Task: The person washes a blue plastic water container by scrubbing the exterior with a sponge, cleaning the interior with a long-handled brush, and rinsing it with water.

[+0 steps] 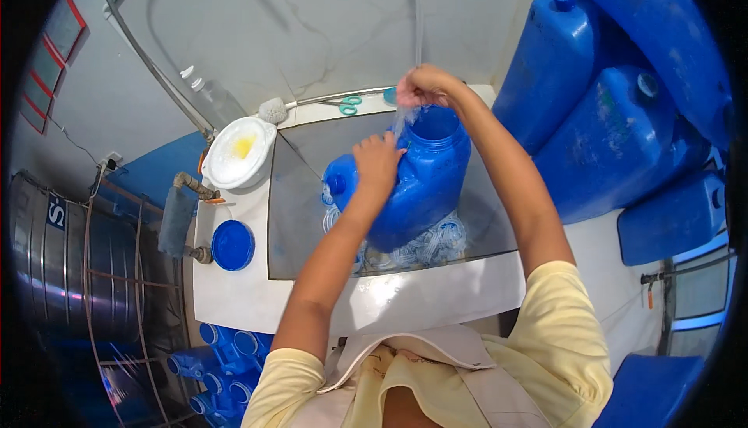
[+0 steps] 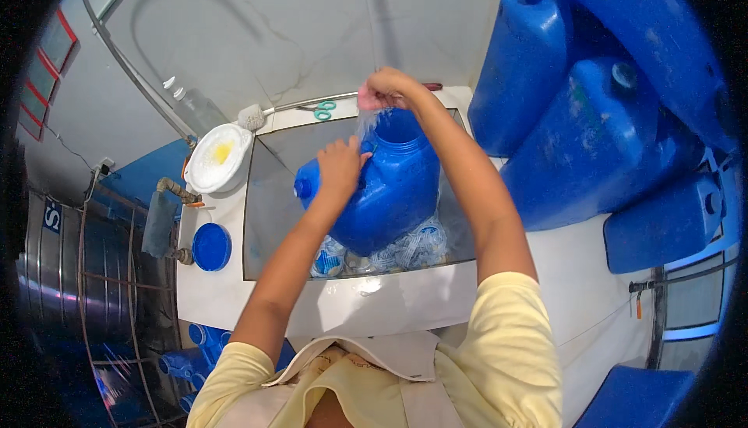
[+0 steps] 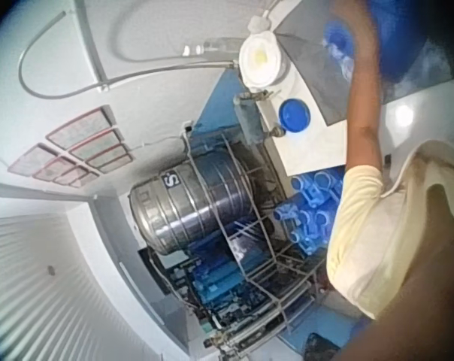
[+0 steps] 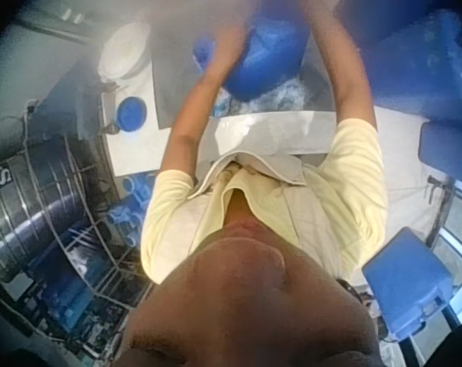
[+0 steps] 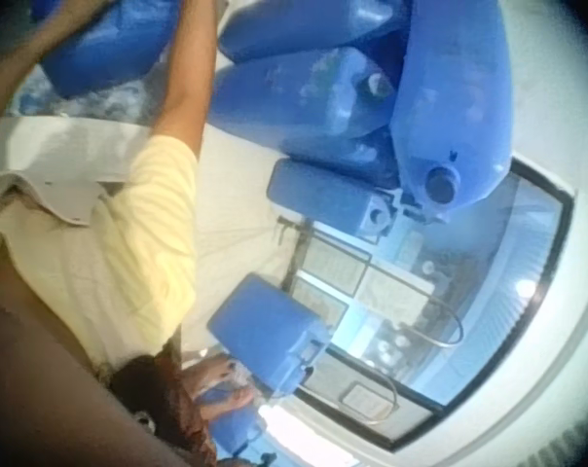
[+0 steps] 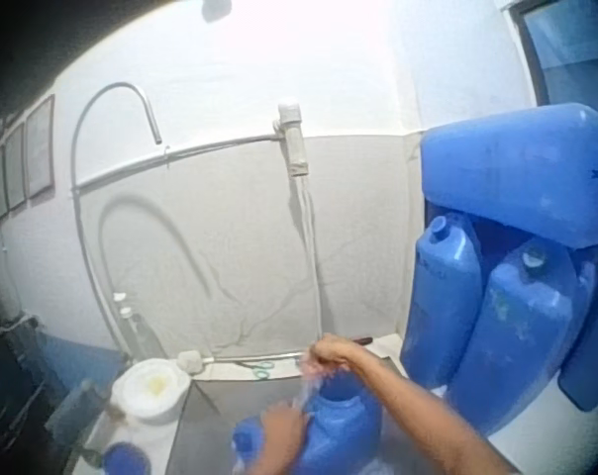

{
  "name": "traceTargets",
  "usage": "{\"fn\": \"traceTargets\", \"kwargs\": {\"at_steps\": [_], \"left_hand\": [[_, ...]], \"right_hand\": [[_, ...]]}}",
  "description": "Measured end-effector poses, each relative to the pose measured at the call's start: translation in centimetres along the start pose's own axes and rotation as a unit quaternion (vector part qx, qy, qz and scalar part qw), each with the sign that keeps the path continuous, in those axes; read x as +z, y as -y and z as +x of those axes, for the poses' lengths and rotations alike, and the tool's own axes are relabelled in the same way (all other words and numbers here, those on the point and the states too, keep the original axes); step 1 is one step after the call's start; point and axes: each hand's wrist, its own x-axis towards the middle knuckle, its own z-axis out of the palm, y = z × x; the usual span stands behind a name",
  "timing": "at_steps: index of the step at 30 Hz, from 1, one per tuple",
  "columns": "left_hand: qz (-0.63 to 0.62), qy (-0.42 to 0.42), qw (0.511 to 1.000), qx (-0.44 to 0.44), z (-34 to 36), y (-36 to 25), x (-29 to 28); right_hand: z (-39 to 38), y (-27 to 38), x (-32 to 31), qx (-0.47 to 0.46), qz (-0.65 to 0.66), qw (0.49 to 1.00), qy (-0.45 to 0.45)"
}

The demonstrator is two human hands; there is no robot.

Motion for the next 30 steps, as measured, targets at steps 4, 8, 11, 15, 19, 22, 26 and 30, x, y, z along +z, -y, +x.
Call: {"fn": "traceTargets", "kwargs": {"at_steps": [4, 8, 11, 15, 19, 22, 26, 30], "left_hand": [[-0.028, -0.05, 0.998, 0.041, 2.5, -6.7, 2.4], [-0.006, -0.128, 0.985, 0.115, 2.9, -8.6, 4.4], [0.013, -0.165, 0.979, 0.118, 3.1, -7.7, 5.5], [0.021, -0.181, 0.974, 0.135, 3.6, -10.0, 6.4], [0.021, -0.177, 0.975, 0.133, 4.0, -11.0, 7.2], [0.0, -0.165, 0.977, 0.135, 4.3, -10.4, 7.5], [-0.035, -0.167, 0.976, 0.134, 5.1, -8.6, 7.3], [-0.128, -0.029, 0.985, 0.111, 5.7, -7.9, 6.5]], "right_hand": [[4.0, -3.8, -4.8, 0.002, 0.228, 0.971, 0.077], [4.6, -4.0, -3.9, 0.051, 0.154, 0.98, 0.112], [1.8, -1.6, -1.8, 0.052, 0.063, 0.991, 0.107], [-0.6, -0.4, -2.6, 0.028, 0.13, 0.985, 0.114], [-1.5, 0.2, -2.6, 0.019, 0.101, 0.991, 0.08], [-1.4, -0.2, -2.3, 0.021, 0.017, 0.998, 0.053], [-1.2, -0.6, -2.3, 0.028, -0.074, 0.997, 0.022], [-0.7, -1.1, -3.4, 0.012, -0.056, 0.998, -0.027]]}}
